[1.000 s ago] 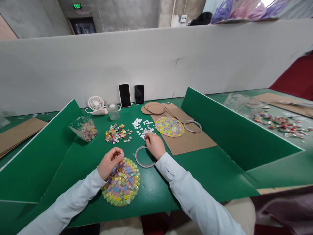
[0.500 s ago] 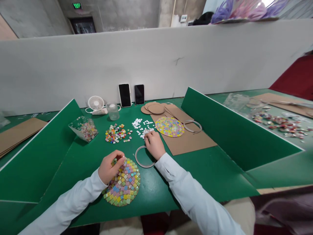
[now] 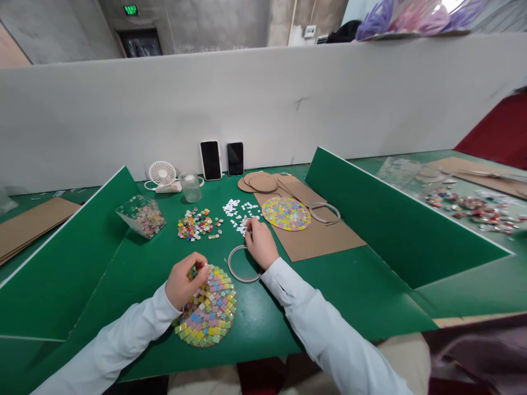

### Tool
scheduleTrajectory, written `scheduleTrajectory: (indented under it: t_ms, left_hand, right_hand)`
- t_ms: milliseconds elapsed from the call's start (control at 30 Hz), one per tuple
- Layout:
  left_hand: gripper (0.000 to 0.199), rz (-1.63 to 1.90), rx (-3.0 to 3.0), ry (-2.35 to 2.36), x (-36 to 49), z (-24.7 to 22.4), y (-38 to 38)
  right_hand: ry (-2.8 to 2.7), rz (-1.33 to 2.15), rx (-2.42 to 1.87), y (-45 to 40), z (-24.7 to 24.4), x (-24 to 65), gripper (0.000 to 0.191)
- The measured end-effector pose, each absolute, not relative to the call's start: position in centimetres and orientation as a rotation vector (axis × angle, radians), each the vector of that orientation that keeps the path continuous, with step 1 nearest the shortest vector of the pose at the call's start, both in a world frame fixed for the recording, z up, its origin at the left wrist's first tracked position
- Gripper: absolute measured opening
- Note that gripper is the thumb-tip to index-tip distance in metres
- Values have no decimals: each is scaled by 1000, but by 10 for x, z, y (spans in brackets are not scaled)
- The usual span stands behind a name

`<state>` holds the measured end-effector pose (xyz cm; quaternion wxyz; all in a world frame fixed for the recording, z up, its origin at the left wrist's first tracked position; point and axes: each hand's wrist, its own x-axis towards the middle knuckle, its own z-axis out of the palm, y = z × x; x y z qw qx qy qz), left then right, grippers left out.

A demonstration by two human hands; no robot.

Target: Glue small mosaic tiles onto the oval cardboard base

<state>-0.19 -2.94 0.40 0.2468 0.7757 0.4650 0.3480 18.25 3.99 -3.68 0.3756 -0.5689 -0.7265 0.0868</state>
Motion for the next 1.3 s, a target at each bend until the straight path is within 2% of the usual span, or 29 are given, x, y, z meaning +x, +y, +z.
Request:
scheduleTrajectory:
  t_ms: [467, 700, 1300]
  left_hand:
    - [10, 1000, 1996, 1311, -2, 2, -28]
    - [9, 1030, 2002, 1266, -1, 4, -28]
    - [12, 983, 2003, 1316, -4, 4, -23]
  right_hand:
    - [-1880, 204, -1441, 41, -40, 184, 25]
    - [-1863, 128, -1395, 41, -42, 184, 16]
    - [-1880, 112, -1399, 39, -40, 185, 15]
